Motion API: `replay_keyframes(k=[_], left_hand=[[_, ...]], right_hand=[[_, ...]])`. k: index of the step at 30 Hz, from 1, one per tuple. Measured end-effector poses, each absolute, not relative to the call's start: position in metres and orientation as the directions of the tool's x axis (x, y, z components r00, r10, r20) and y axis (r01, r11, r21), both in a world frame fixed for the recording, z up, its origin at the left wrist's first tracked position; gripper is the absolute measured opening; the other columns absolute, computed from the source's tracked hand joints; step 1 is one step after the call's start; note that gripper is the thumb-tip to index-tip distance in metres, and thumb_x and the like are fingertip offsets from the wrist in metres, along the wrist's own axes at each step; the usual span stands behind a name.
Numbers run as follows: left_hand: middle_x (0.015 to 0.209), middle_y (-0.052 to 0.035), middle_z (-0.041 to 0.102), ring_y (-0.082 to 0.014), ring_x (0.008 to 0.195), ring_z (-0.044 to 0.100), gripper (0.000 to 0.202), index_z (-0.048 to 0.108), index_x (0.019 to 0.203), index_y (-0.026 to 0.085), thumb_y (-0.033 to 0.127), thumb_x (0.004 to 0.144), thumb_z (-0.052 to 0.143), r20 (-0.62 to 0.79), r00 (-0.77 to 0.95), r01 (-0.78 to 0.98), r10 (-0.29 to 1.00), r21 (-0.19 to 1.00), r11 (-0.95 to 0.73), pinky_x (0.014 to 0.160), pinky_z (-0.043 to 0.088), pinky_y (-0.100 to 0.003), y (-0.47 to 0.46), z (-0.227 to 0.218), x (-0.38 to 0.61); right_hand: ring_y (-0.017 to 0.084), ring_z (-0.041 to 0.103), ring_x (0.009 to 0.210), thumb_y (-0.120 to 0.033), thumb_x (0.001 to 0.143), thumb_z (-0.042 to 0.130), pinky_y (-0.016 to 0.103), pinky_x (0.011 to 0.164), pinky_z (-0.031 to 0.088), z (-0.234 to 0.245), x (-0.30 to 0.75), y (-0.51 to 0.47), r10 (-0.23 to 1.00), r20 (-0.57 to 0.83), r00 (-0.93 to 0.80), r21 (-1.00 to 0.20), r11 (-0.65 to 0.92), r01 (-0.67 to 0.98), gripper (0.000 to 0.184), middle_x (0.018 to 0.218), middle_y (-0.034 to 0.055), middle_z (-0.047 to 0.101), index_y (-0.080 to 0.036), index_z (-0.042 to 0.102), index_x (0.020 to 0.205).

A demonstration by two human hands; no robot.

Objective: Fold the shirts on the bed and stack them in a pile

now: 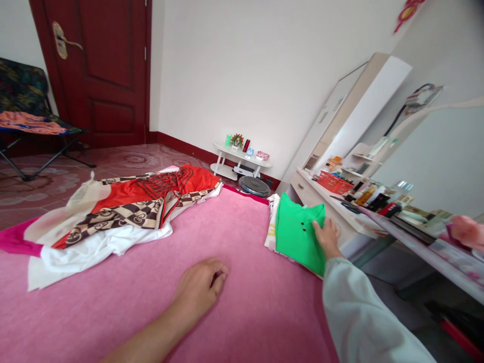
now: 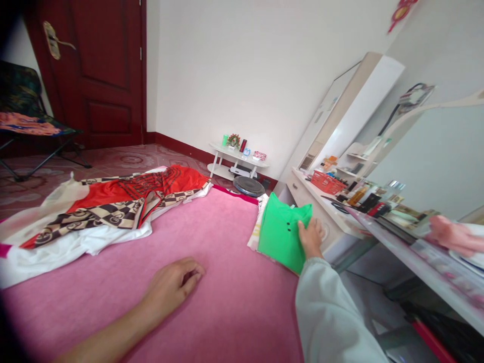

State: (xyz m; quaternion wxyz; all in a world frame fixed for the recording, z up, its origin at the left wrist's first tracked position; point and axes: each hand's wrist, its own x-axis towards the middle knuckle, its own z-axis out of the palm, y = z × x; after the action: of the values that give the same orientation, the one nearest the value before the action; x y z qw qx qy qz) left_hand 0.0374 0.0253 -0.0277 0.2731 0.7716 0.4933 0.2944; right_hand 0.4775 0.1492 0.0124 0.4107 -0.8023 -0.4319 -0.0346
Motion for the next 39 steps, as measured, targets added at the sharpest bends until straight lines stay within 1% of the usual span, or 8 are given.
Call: replay_keyframes(k=[4, 8, 12, 15, 21, 27, 34, 39], left_hand=[[0.077, 0.0032, 0.063, -0.0127, 0.071, 0.056, 0.017, 0.064, 0.079, 0.024, 0.017, 0.080, 0.049, 0.195, 0.346, 0.590, 0.918, 0.715, -0.375, 0.063, 0.034, -0.022, 0.025, -0.030, 0.037], [0.077, 0.0024, 0.063, -0.0131, 0.071, 0.056, 0.017, 0.065, 0.080, 0.024, 0.018, 0.081, 0.049, 0.190, 0.342, 0.596, 0.920, 0.714, -0.369, 0.062, 0.033, -0.022, 0.026, -0.032, 0.037], [0.078, 0.0022, 0.064, -0.0132, 0.071, 0.056, 0.017, 0.065, 0.080, 0.024, 0.018, 0.081, 0.049, 0.198, 0.345, 0.582, 0.918, 0.722, -0.374, 0.063, 0.033, -0.022, 0.028, -0.032, 0.036], [0.079, 0.0020, 0.065, -0.0134, 0.073, 0.057, 0.017, 0.066, 0.081, 0.023, 0.018, 0.081, 0.049, 0.210, 0.345, 0.573, 0.915, 0.725, -0.382, 0.064, 0.034, -0.022, 0.028, -0.031, 0.035], [0.080, 0.0011, 0.067, -0.0143, 0.074, 0.059, 0.017, 0.067, 0.086, 0.022, 0.019, 0.080, 0.051, 0.241, 0.338, 0.527, 0.910, 0.753, -0.395, 0.066, 0.037, -0.022, 0.031, -0.039, 0.033], [0.084, -0.0012, 0.069, -0.0151, 0.075, 0.062, 0.025, 0.067, 0.096, 0.019, 0.017, 0.082, 0.047, 0.330, 0.323, 0.314, 0.887, 0.847, -0.430, 0.071, 0.043, -0.023, 0.035, -0.051, 0.028], [0.083, -0.0016, 0.070, -0.0155, 0.076, 0.063, 0.024, 0.069, 0.087, 0.018, 0.014, 0.077, 0.047, 0.395, 0.372, 0.269, 0.840, 0.820, -0.505, 0.073, 0.046, -0.024, 0.031, -0.055, 0.025], [0.081, -0.0034, 0.070, -0.0168, 0.078, 0.063, 0.021, 0.068, 0.082, 0.014, 0.012, 0.072, 0.051, 0.376, 0.347, 0.060, 0.859, 0.905, -0.420, 0.077, 0.048, -0.027, 0.021, -0.036, 0.035]], right_hand=[[0.030, 0.008, 0.141, -0.051, 0.088, 0.036, 0.052, 0.111, 0.010, -0.008, 0.456, 0.143, 0.757, 0.496, 0.426, -0.314, -0.301, 0.900, 0.068, 0.154, 0.0108, 0.016, -0.015, 0.027, 0.145], [0.027, 0.024, 0.138, -0.053, 0.089, 0.031, 0.047, 0.110, 0.022, -0.016, 0.443, 0.146, 0.887, 0.215, 0.408, -0.385, -0.307, 0.870, 0.065, 0.148, 0.0123, 0.032, -0.015, 0.035, 0.141], [0.029, 0.017, 0.140, -0.052, 0.091, 0.027, 0.048, 0.111, 0.018, -0.007, 0.408, 0.134, 0.768, 0.433, 0.472, -0.409, -0.299, 0.862, 0.067, 0.151, 0.0155, 0.023, -0.011, 0.027, 0.144], [0.026, 0.019, 0.140, -0.047, 0.092, 0.028, 0.045, 0.113, 0.016, -0.008, 0.349, 0.102, 0.772, 0.557, 0.306, -0.378, -0.092, 0.921, 0.059, 0.151, 0.0117, 0.025, -0.013, 0.035, 0.140], [0.024, 0.022, 0.139, -0.033, 0.086, 0.048, 0.047, 0.114, 0.016, -0.038, 0.220, 0.016, 0.893, 0.420, -0.158, -0.391, 0.336, 0.857, 0.060, 0.150, 0.0103, 0.029, -0.017, 0.033, 0.142], [0.029, 0.026, 0.138, -0.022, 0.080, 0.054, 0.056, 0.111, 0.015, -0.042, 0.163, -0.021, 0.984, 0.174, -0.038, -0.521, 0.124, 0.845, 0.064, 0.146, 0.0145, 0.035, -0.014, 0.036, 0.141], [0.025, 0.041, 0.129, -0.018, 0.082, 0.051, 0.049, 0.110, 0.022, -0.038, 0.155, -0.030, 0.935, 0.350, -0.059, -0.494, 0.238, 0.836, 0.045, 0.136, 0.0084, 0.050, -0.024, 0.055, 0.127], [0.019, 0.052, 0.118, -0.016, 0.082, 0.049, 0.037, 0.104, 0.036, -0.042, 0.159, -0.025, 0.878, 0.459, -0.136, -0.567, 0.408, 0.715, 0.039, 0.124, 0.0045, 0.060, -0.023, 0.060, 0.119]])
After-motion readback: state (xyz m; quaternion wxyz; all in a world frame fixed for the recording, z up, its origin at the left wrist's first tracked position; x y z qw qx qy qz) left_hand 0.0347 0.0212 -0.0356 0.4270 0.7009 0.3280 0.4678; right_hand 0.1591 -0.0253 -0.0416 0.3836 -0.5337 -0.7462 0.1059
